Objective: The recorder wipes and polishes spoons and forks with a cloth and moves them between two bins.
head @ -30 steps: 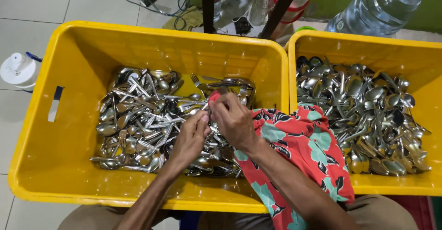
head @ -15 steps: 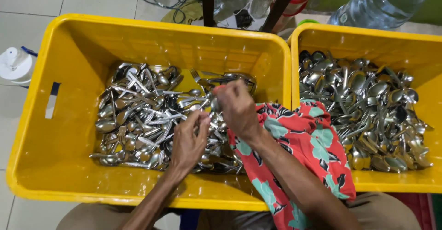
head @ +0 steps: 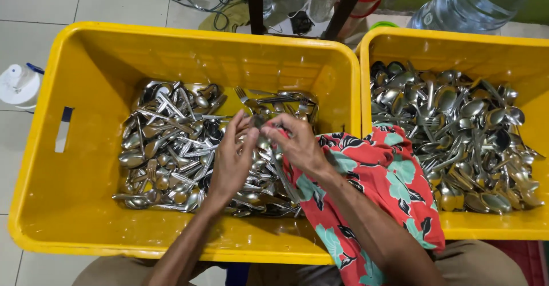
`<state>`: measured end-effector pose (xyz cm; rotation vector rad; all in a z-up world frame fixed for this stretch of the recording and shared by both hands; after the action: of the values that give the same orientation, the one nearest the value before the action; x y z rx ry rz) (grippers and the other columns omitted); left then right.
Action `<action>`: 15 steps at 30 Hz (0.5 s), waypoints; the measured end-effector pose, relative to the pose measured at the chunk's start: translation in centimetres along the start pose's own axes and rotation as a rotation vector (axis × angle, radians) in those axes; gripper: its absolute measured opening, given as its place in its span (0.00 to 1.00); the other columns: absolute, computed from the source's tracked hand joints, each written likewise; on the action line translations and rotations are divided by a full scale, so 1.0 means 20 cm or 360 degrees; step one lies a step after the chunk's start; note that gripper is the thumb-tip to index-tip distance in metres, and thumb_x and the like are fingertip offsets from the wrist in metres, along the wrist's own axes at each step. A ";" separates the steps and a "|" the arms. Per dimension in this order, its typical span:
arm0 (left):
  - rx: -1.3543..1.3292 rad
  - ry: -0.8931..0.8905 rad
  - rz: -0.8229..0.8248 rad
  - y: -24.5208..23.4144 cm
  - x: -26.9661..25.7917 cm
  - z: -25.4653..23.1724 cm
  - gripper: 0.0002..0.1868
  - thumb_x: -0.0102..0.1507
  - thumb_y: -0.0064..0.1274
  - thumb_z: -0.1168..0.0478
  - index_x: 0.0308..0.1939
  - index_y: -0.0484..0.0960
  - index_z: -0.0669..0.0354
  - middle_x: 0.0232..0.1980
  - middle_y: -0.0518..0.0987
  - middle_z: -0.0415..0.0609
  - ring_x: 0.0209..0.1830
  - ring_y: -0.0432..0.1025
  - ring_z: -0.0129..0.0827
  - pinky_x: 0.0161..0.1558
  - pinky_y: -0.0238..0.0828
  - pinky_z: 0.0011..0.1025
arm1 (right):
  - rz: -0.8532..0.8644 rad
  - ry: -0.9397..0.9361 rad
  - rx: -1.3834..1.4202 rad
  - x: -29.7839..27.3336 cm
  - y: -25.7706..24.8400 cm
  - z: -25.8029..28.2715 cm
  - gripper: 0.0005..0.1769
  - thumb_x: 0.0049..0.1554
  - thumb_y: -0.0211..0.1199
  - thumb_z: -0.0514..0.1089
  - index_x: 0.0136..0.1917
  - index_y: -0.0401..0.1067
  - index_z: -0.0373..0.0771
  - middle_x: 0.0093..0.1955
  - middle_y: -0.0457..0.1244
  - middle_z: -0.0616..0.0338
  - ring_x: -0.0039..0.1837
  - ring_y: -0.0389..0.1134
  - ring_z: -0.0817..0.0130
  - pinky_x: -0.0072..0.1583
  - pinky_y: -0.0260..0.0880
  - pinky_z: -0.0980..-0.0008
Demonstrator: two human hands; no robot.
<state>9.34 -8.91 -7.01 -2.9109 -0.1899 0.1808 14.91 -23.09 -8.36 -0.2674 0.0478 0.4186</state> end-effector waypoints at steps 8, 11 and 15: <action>-0.0374 -0.0246 -0.0179 -0.07 0.05 0.05 0.24 0.74 0.28 0.52 0.60 0.76 0.62 0.54 0.86 0.49 0.40 0.78 0.35 0.39 0.75 0.36 | 0.0330 -0.0026 0.0197 -0.01 0.16 -0.08 0.19 0.66 0.54 0.50 0.59 0.76 0.35 0.46 0.68 0.65 0.49 0.66 0.79 0.53 0.69 0.74; -0.0184 -0.0152 -0.0277 -0.11 0.08 0.17 0.22 0.75 0.29 0.54 0.54 0.78 0.62 0.50 0.87 0.50 0.39 0.79 0.32 0.38 0.77 0.33 | 0.0544 -0.0018 0.0176 -0.04 0.27 -0.15 0.19 0.69 0.53 0.50 0.57 0.74 0.32 0.46 0.65 0.64 0.50 0.63 0.77 0.53 0.66 0.71; -0.0035 -0.0077 -0.0484 -0.26 0.13 0.41 0.17 0.74 0.35 0.59 0.52 0.81 0.61 0.43 0.86 0.54 0.37 0.80 0.25 0.34 0.76 0.23 | 0.0762 0.0133 -0.0087 -0.06 0.32 -0.17 0.21 0.69 0.56 0.51 0.51 0.74 0.29 0.40 0.60 0.56 0.44 0.58 0.69 0.46 0.61 0.62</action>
<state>10.18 -1.79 -13.98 -2.8538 -0.6395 0.1989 11.27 -18.71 -13.04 -0.3274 0.1844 0.8854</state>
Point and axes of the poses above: each hand's wrist, its own x-axis towards the middle knuckle, its own y-axis out of the palm, z = x × y, the point moved 10 cm from there along x, towards the middle knuckle
